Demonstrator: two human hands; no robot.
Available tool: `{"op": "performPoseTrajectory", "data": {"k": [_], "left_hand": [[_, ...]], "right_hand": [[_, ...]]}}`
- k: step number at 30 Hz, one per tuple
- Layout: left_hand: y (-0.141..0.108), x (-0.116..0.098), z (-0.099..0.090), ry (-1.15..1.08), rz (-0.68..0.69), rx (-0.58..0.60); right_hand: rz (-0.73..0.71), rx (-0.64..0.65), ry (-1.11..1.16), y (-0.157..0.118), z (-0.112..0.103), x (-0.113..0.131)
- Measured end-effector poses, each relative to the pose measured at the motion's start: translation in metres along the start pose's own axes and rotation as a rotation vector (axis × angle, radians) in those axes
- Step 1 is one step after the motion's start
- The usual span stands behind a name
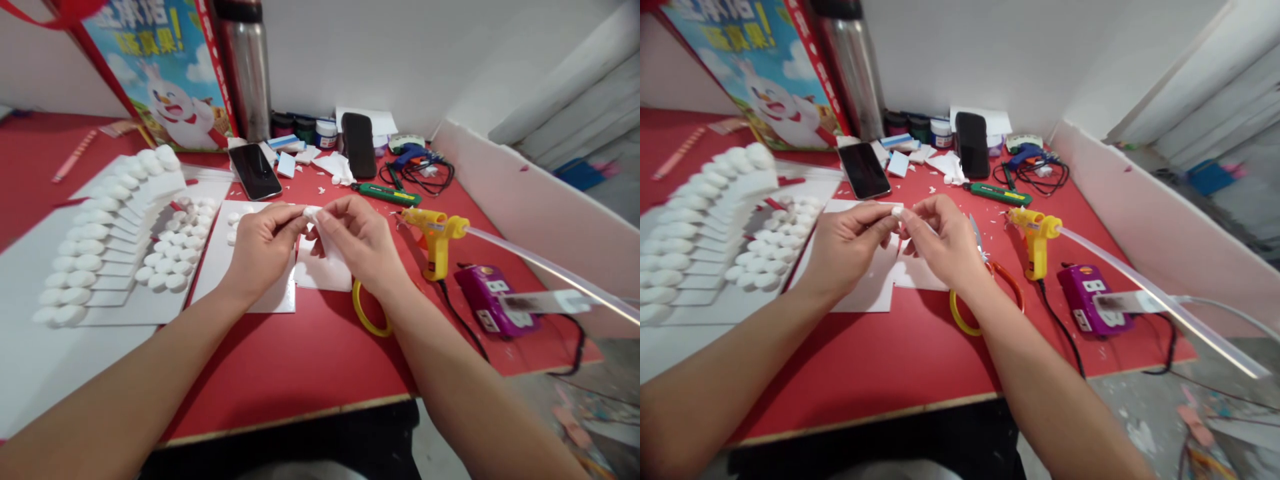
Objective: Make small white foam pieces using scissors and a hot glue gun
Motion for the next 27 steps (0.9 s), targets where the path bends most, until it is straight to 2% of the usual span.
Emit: {"op": "performPoseTrajectory", "data": {"k": [2,4,6,9,12,16,22,27], "left_hand": [[0.002,-0.009,-0.003,0.051,0.109,0.012],[0.002,-0.015,-0.003,0.067,0.178,0.032],[0.001,-0.018,-0.002,0.065,0.224,0.059],[0.001,-0.023,0.000,0.046,0.262,0.091],[0.001,-0.025,0.001,0.033,0.260,0.119],[0.003,-0.023,0.000,0.007,0.227,0.108],[0.002,-0.010,0.000,-0.004,0.059,0.070],[-0.001,-0.002,0.002,-0.030,-0.031,0.024]], "right_hand": [[0.288,0.055,0.257,0.001,0.005,-0.017],[0.508,0.123,0.417,-0.003,0.012,-0.027],[0.640,0.217,0.517,-0.008,0.018,-0.028],[0.733,0.368,0.622,-0.017,0.028,-0.024],[0.725,0.432,0.695,-0.020,0.032,-0.018],[0.630,0.424,0.687,-0.015,0.030,-0.015],[0.475,0.271,0.542,-0.005,0.016,-0.015],[0.250,0.143,0.271,0.002,0.005,-0.009]]}}
Point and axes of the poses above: each hand's wrist, its own y-axis towards the middle knuckle, its own z-axis out of the palm, x = y × z, the point moved 9 cm from there along y, towards the middle knuckle, and after that the axes turned 6 degrees about -x, right-handed, at the moved point
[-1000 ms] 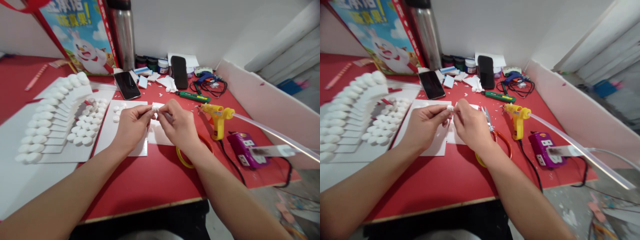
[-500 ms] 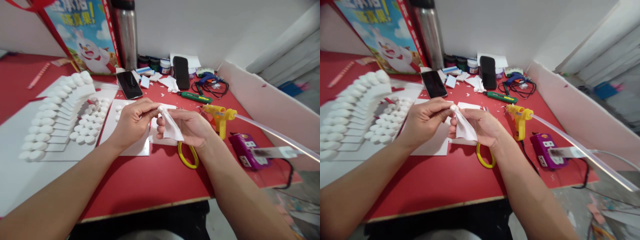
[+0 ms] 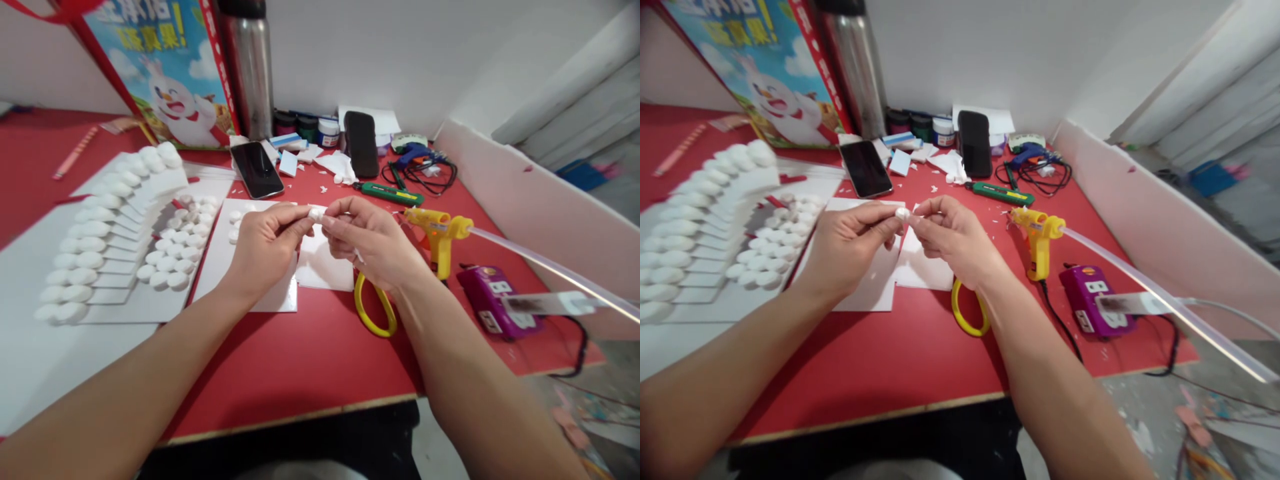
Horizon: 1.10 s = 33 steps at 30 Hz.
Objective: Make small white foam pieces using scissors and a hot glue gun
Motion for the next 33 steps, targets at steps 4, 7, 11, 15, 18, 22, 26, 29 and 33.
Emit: {"op": "performPoseTrajectory", "data": {"k": [4,7,11,15,18,22,26,29,33], "left_hand": [[-0.004,0.008,0.002,-0.002,-0.034,-0.030],[-0.007,0.005,0.003,0.047,0.012,-0.030],[-0.007,-0.004,0.004,0.101,0.094,-0.017],[-0.006,-0.006,0.005,0.111,0.114,0.002],[-0.008,-0.011,0.008,0.111,0.157,0.016],[-0.011,-0.015,0.010,0.150,0.216,0.009],[-0.012,-0.020,0.009,0.216,0.294,-0.004],[-0.013,-0.025,0.009,0.273,0.357,-0.008],[-0.015,-0.031,0.006,0.357,0.420,-0.041]], "right_hand": [[-0.173,-0.128,-0.283,-0.001,-0.007,0.011],[-0.229,-0.161,-0.354,-0.001,-0.008,0.014],[-0.243,-0.178,-0.388,-0.002,-0.010,0.015],[-0.265,-0.195,-0.468,-0.002,-0.010,0.015],[-0.339,-0.250,-0.571,-0.005,-0.011,0.018],[-0.424,-0.334,-0.682,-0.011,-0.010,0.021],[-0.424,-0.365,-0.643,-0.014,-0.008,0.022],[-0.376,-0.360,-0.547,-0.015,-0.007,0.020],[-0.361,-0.326,-0.437,-0.016,-0.002,0.019]]}}
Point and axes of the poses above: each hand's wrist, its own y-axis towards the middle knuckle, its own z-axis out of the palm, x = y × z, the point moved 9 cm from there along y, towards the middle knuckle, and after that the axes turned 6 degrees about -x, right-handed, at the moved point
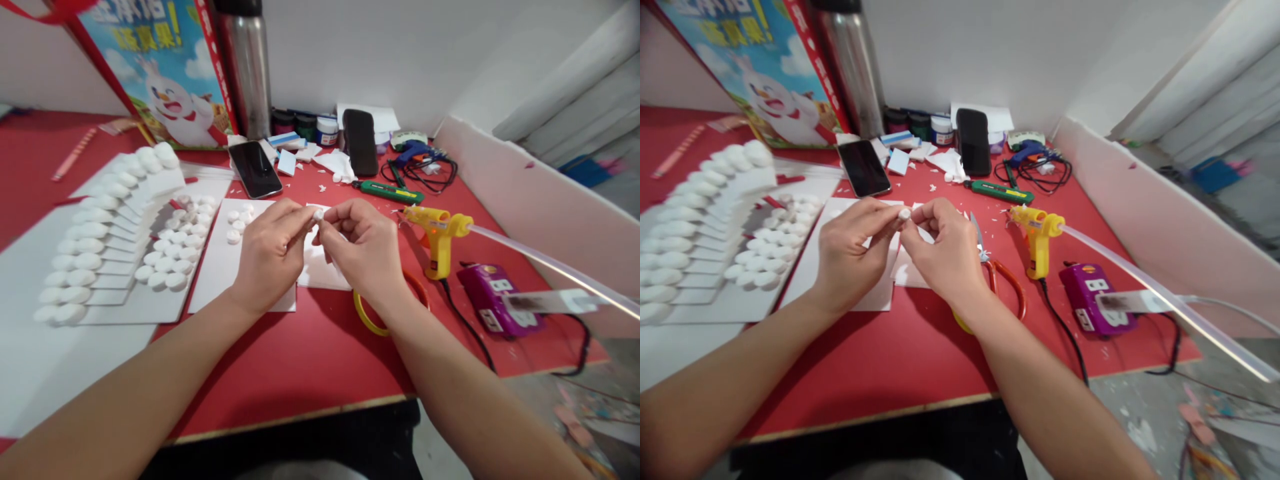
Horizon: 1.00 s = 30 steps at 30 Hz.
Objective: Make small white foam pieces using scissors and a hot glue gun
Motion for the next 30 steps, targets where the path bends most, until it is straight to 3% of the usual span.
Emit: {"op": "performPoseTrajectory", "data": {"k": [7,11,15,18,22,27,30], "left_hand": [[0.000,-0.002,-0.003,0.045,0.091,0.006],[0.005,0.006,-0.001,-0.159,0.023,0.095],[0.011,0.020,0.000,-0.325,-0.130,0.144],[0.011,0.017,0.003,-0.378,-0.124,0.185],[0.011,0.015,-0.001,-0.262,-0.103,0.126],[0.008,0.025,-0.001,-0.268,-0.240,0.047],[0.005,0.029,0.002,-0.314,-0.310,0.013]], "right_hand": [[0.038,0.049,0.114,-0.002,0.005,0.002],[-0.051,0.053,0.051,0.000,0.000,0.007],[-0.114,0.104,0.019,0.000,-0.001,0.012],[-0.151,0.159,0.007,-0.001,0.001,0.014],[-0.197,0.138,-0.047,0.001,0.001,0.012],[-0.202,0.034,-0.214,0.005,-0.005,0.011],[-0.186,0.001,-0.202,0.003,-0.007,0.013]]}}
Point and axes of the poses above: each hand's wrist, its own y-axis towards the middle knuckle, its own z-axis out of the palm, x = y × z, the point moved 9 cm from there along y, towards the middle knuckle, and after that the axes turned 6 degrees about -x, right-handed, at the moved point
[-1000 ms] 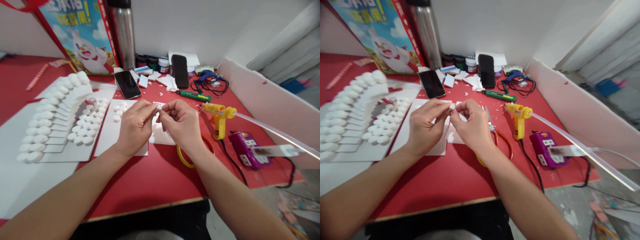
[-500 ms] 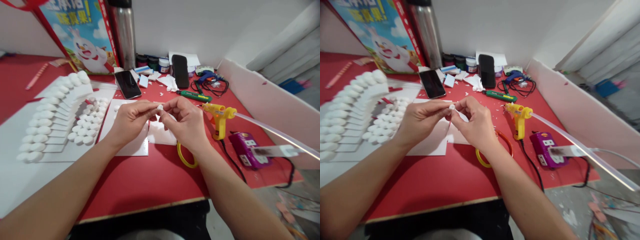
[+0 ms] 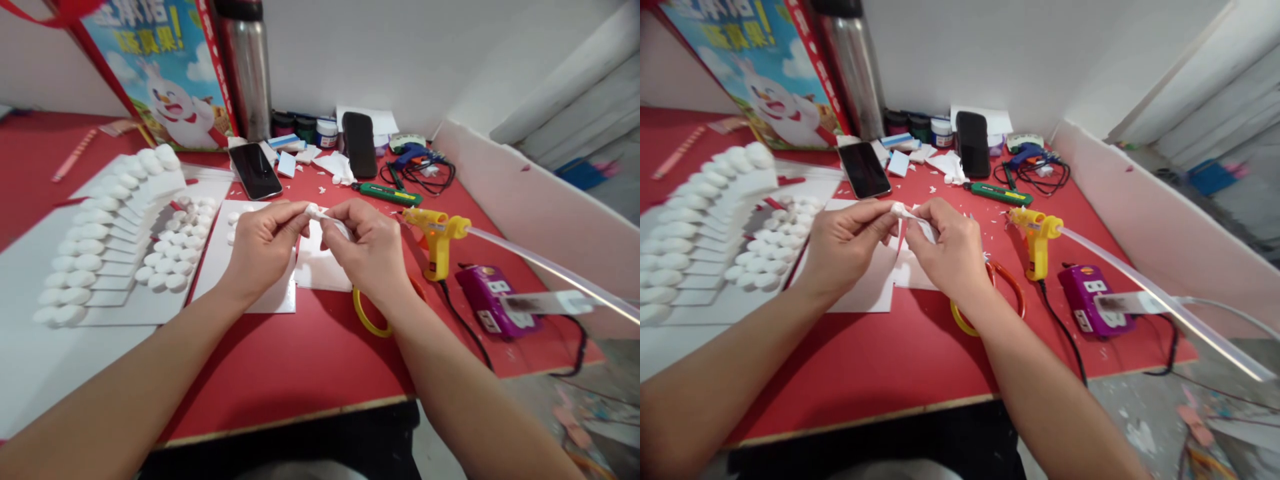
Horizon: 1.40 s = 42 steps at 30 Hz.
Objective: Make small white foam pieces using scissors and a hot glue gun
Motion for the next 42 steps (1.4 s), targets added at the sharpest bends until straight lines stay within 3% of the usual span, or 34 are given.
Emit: {"op": "performPoseTrajectory", "data": {"k": [3,6,8,10,13,15,17,19,26,31,34,37,42], "left_hand": [[-0.003,-0.002,0.001,-0.002,0.005,-0.048],[-0.006,-0.002,0.001,0.020,-0.002,-0.071],[-0.006,0.003,0.002,0.003,-0.044,-0.062],[-0.005,0.008,0.002,-0.031,-0.068,-0.042],[-0.003,0.010,0.002,-0.039,-0.047,-0.006],[-0.001,0.008,0.002,-0.027,-0.024,0.019],[-0.001,0.005,0.003,-0.022,0.002,0.042],[0.000,0.003,0.004,-0.023,0.021,0.056],[0.000,0.006,0.001,-0.028,-0.017,0.019],[-0.004,0.015,0.005,-0.098,-0.145,-0.005],[-0.007,0.014,0.008,-0.132,-0.180,-0.015],[-0.008,0.004,0.007,-0.070,-0.105,-0.045],[-0.013,-0.026,0.000,0.127,0.208,-0.163]], "right_hand": [[-0.025,-0.069,-0.007,-0.005,-0.004,0.004],[-0.177,-0.134,-0.158,-0.010,-0.006,0.016],[-0.185,-0.113,-0.177,-0.009,-0.004,0.016],[-0.024,0.000,-0.010,-0.005,0.003,0.004],[0.376,0.230,0.444,-0.005,0.022,-0.017],[0.602,0.315,0.670,-0.010,0.031,-0.024],[0.737,0.341,0.777,-0.013,0.034,-0.029],[0.780,0.351,0.831,-0.013,0.035,-0.030],[0.663,0.310,0.831,-0.008,0.031,-0.028],[0.337,0.098,0.416,0.003,0.009,-0.022],[0.246,-0.025,0.211,0.001,-0.001,-0.018],[0.259,-0.093,0.233,-0.003,-0.002,-0.015],[0.280,-0.118,0.426,-0.011,0.005,-0.003]]}}
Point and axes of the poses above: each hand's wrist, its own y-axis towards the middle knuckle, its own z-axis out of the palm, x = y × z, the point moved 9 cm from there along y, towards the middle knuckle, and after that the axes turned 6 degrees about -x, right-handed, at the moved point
